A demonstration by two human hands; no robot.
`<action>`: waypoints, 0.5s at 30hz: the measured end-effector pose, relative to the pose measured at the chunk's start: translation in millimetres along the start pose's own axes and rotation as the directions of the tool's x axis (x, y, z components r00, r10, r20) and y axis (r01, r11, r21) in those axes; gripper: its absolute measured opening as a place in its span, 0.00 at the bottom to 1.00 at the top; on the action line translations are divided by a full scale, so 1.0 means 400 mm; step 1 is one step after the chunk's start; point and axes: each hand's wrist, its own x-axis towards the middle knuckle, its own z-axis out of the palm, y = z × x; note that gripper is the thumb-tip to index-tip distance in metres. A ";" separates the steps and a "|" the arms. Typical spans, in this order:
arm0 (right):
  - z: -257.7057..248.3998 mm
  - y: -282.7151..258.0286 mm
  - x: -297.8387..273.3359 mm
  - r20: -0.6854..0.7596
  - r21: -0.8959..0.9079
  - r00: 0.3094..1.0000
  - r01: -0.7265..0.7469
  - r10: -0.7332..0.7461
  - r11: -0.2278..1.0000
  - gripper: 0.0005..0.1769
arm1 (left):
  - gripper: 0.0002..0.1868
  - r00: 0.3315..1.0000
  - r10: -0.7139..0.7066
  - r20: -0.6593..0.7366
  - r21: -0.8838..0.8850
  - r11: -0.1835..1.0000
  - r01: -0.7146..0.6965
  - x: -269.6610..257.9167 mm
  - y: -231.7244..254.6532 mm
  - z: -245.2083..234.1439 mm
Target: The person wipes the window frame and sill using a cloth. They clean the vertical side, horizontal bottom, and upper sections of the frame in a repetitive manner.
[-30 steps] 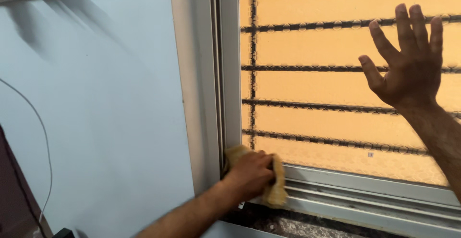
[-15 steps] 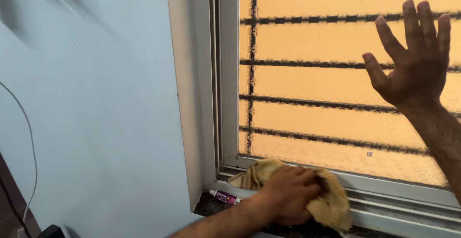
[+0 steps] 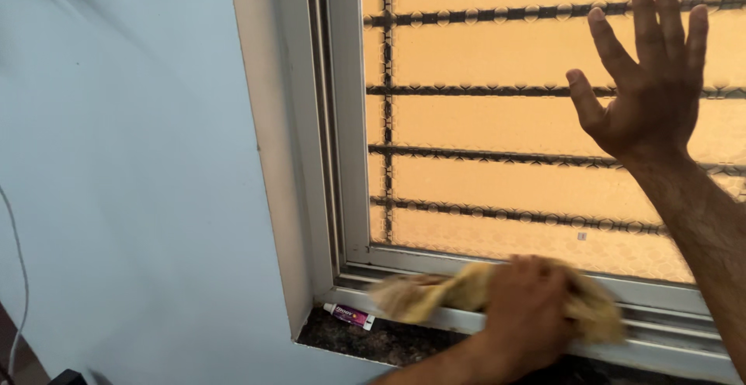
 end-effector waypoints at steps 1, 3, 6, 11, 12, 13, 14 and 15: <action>-0.003 -0.002 0.002 0.005 0.010 1.000 0.006 -0.006 1.000 0.32 | 0.16 0.998 0.034 0.053 -0.092 0.995 -0.029 0.022 0.024 0.030; -0.015 -0.009 0.005 0.017 0.046 1.000 0.016 -0.017 0.999 0.32 | 0.20 0.995 0.079 0.068 -0.188 0.980 -0.065 0.076 0.067 0.075; -0.050 -0.027 -0.001 0.032 0.138 0.999 0.003 -0.008 0.990 0.29 | 0.21 0.994 0.006 0.105 -0.354 0.935 0.032 0.158 0.093 0.077; -0.136 -0.144 -0.219 -0.101 0.211 0.897 -0.404 0.431 0.890 0.10 | 0.16 0.845 -0.422 0.330 -0.828 0.301 0.474 0.310 0.090 -0.049; -0.145 -0.182 -0.274 -0.088 0.201 0.871 -0.459 0.483 0.865 0.10 | 0.15 0.856 -0.433 0.281 -0.895 0.204 0.397 0.326 0.089 -0.074; -0.150 -0.221 -0.317 -0.072 0.196 0.846 -0.507 0.528 0.839 0.10 | 0.18 0.861 -0.456 0.226 -0.946 0.108 0.305 0.336 0.084 -0.100; -0.145 -0.252 -0.344 -0.017 0.255 0.864 -0.483 0.503 0.838 0.14 | 0.19 0.862 -0.429 0.271 -0.933 0.105 0.345 0.332 0.079 -0.124; -0.131 -0.277 -0.359 0.006 0.262 0.879 -0.462 0.477 0.847 0.24 | 0.21 0.861 -0.399 0.317 -0.918 0.100 0.384 0.321 0.068 -0.147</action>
